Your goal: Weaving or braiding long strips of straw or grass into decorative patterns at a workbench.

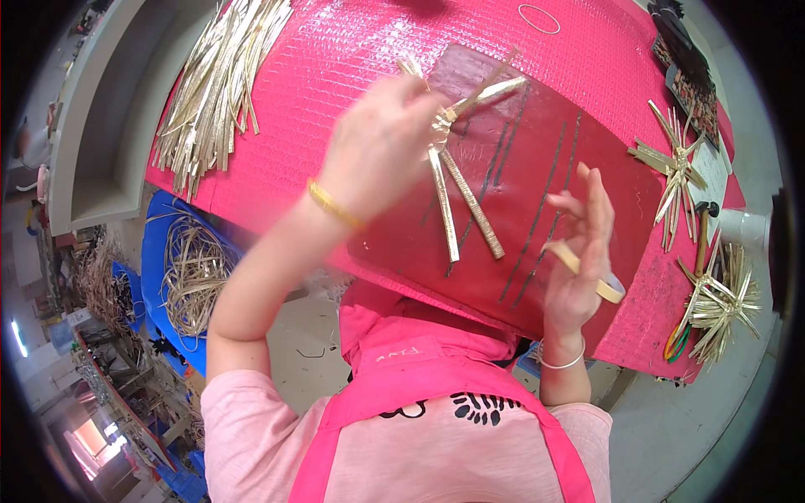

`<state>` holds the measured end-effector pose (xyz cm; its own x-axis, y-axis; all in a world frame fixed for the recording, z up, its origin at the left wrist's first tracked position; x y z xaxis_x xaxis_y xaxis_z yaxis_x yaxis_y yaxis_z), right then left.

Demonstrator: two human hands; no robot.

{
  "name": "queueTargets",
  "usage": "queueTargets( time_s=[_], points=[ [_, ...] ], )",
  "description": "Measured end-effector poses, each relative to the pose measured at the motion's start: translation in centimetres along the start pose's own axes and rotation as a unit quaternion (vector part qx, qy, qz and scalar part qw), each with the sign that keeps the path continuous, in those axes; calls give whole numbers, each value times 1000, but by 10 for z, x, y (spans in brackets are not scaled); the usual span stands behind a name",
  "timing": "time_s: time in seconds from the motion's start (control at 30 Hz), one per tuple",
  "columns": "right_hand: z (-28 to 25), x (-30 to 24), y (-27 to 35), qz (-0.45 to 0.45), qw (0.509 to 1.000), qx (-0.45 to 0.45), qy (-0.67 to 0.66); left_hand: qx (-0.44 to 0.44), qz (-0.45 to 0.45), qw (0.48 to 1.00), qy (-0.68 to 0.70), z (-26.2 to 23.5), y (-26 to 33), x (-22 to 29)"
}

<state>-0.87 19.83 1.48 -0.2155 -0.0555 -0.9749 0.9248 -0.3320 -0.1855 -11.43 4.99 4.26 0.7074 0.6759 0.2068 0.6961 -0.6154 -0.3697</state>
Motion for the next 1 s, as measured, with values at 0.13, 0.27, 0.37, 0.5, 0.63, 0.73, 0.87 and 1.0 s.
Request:
queueTargets(
  time_s=[0.13,0.27,0.37,0.5,0.63,0.73,0.87,1.0],
  points=[
    [23,17,-1,31,995,-50,-80,-229,-123,862,434,37,27,56],
    [28,13,4,-95,984,-124,89,-165,-170,845,479,44,46,52],
    [45,3,4,-180,917,-229,274,-81,-179,887,418,29,54,39],
    [47,9,-36,-71,967,-181,165,-88,-360,901,225,72,77,-29],
    [105,33,-75,-110,937,-299,145,-11,-265,959,101,71,56,-16],
    [111,69,-78,-39,891,-388,232,52,-187,972,130,54,56,-6],
    [89,80,-66,203,918,-334,63,-85,-323,804,492,79,78,-12],
    [84,69,-60,168,942,-286,46,-153,-396,510,748,106,88,12]
  ],
)
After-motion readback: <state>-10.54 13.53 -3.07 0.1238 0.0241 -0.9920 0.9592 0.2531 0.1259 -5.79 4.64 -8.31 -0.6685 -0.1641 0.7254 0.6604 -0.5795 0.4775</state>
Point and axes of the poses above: each hand's wrist, its own y-axis away from the middle knuckle, its own z-axis out of the palm, x = y × z, the point moved 9 cm from there along -y, towards the middle knuckle, and after that the axes turned 11 degrees about -y, right-handed, at the moved point
